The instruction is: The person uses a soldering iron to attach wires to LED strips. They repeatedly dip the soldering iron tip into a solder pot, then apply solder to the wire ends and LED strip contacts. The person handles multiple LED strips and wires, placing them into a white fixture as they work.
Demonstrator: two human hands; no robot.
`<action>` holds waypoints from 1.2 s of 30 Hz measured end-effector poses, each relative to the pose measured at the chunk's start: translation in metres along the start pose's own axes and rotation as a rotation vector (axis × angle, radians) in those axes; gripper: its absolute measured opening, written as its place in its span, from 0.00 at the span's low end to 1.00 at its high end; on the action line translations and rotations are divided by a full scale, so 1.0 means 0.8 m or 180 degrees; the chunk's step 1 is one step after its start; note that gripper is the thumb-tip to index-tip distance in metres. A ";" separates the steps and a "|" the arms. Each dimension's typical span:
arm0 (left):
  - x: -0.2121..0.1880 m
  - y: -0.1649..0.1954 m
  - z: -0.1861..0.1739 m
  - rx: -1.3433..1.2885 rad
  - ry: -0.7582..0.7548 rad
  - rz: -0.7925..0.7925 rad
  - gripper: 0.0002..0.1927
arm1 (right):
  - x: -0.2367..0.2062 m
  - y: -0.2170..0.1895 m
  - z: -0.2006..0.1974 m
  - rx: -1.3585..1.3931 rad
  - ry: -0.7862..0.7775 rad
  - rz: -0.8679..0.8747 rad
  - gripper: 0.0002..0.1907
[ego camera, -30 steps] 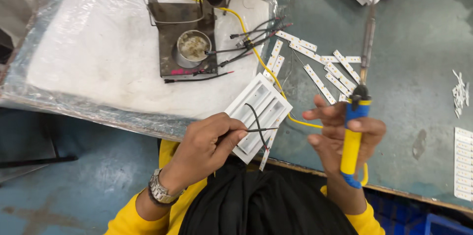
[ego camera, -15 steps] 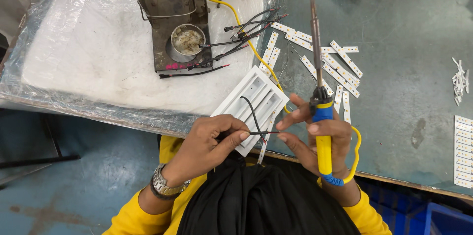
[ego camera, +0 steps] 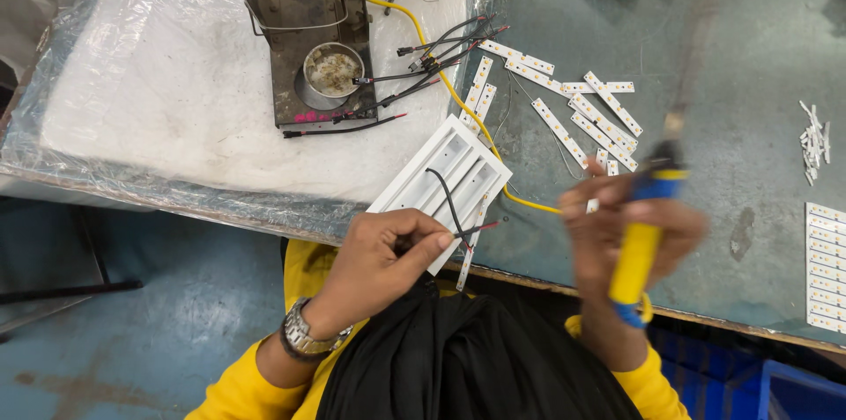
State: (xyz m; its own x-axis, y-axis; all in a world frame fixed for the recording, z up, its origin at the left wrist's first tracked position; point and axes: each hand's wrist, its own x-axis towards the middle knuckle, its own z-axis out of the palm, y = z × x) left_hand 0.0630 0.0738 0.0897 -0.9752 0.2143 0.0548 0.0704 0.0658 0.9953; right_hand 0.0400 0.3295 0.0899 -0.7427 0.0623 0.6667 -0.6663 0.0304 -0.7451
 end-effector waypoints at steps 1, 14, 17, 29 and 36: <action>-0.001 -0.002 0.001 -0.0126 -0.0001 -0.0112 0.08 | 0.002 -0.001 -0.006 -0.0072 0.0091 0.0021 0.26; -0.002 -0.016 0.014 -0.0530 -0.0076 -0.0509 0.09 | -0.008 0.000 -0.009 -0.0176 -0.0311 0.0302 0.28; 0.000 -0.012 0.015 -0.0591 0.0006 -0.0481 0.09 | -0.009 0.003 -0.008 -0.0128 -0.0307 0.0348 0.28; 0.033 0.009 -0.096 0.2584 0.1605 0.0907 0.04 | -0.042 0.082 -0.079 -0.0608 0.0129 0.0174 0.26; 0.116 -0.021 -0.142 0.4380 0.1626 0.1455 0.03 | -0.084 0.155 -0.135 -0.1598 0.0166 0.0355 0.16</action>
State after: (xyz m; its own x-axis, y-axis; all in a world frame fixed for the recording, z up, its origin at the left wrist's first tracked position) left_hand -0.0529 -0.0181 0.0870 -0.7623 0.1385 0.6322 0.2269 0.9720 0.0606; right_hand 0.0142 0.4369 -0.0495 -0.7946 0.1417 0.5904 -0.4596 0.4952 -0.7373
